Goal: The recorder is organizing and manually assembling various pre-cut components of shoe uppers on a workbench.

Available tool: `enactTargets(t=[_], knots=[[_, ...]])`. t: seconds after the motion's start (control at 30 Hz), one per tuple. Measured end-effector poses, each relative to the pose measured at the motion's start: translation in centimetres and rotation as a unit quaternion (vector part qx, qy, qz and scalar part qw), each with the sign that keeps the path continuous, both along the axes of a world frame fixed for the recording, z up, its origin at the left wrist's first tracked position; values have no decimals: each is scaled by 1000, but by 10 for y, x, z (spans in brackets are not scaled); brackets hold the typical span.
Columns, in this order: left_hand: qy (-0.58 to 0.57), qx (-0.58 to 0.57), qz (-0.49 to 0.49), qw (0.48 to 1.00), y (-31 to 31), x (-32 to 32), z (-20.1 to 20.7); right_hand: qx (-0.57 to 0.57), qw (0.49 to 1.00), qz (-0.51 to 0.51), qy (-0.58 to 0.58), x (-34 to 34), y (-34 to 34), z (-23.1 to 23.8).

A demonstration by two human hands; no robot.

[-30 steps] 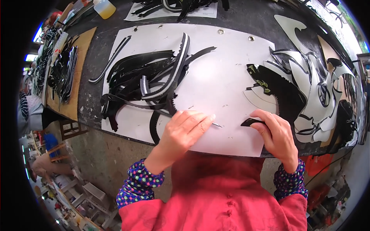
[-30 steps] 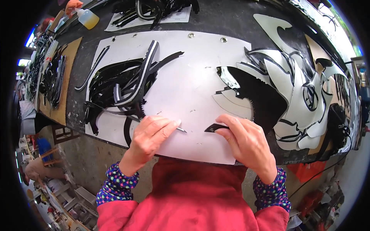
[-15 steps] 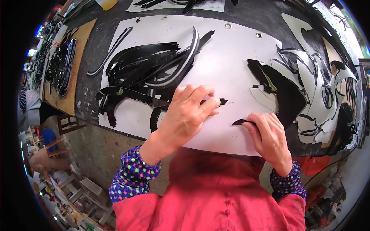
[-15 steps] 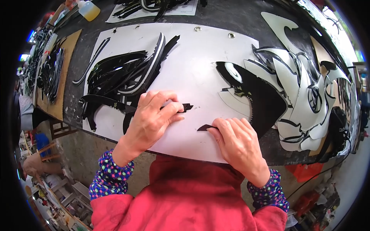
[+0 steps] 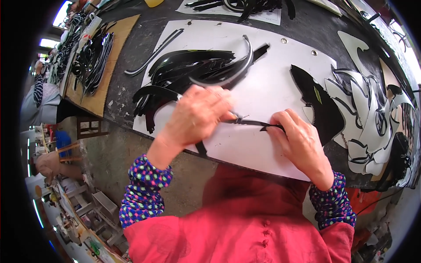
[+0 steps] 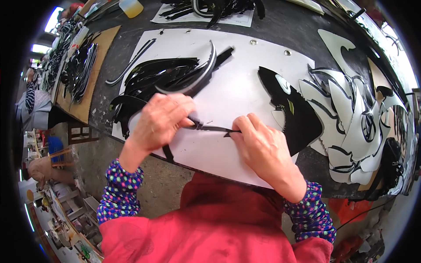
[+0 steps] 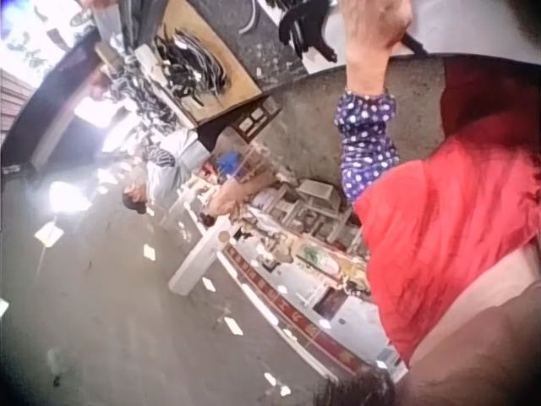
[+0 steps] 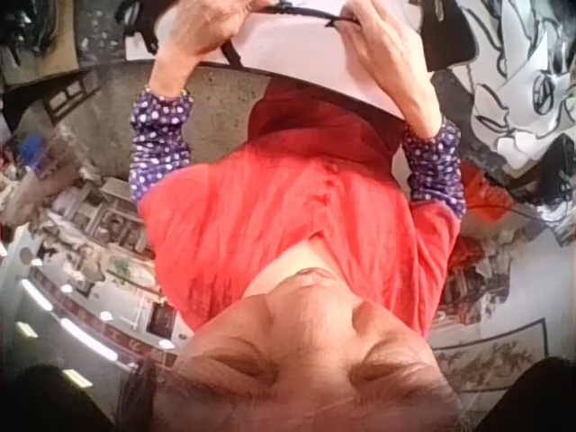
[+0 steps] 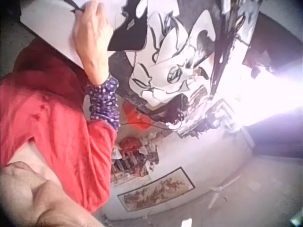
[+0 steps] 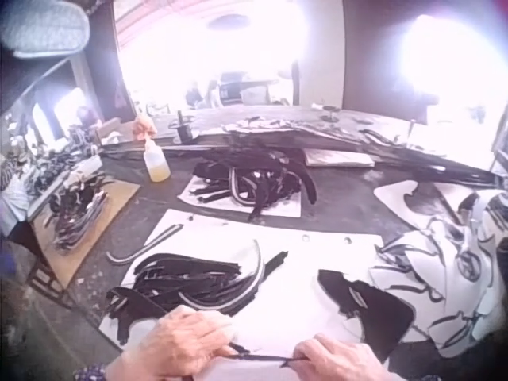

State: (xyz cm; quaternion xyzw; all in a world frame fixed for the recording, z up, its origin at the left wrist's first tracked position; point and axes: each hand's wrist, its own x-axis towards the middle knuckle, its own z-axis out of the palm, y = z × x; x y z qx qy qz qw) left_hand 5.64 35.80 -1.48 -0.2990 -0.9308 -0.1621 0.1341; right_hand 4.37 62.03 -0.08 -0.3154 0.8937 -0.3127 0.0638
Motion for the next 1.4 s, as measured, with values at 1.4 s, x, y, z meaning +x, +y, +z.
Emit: enactTargets(t=[1.4], knots=[[-228, 22, 125, 965, 24, 27, 29, 23, 997, -31, -61, 7, 66, 16]])
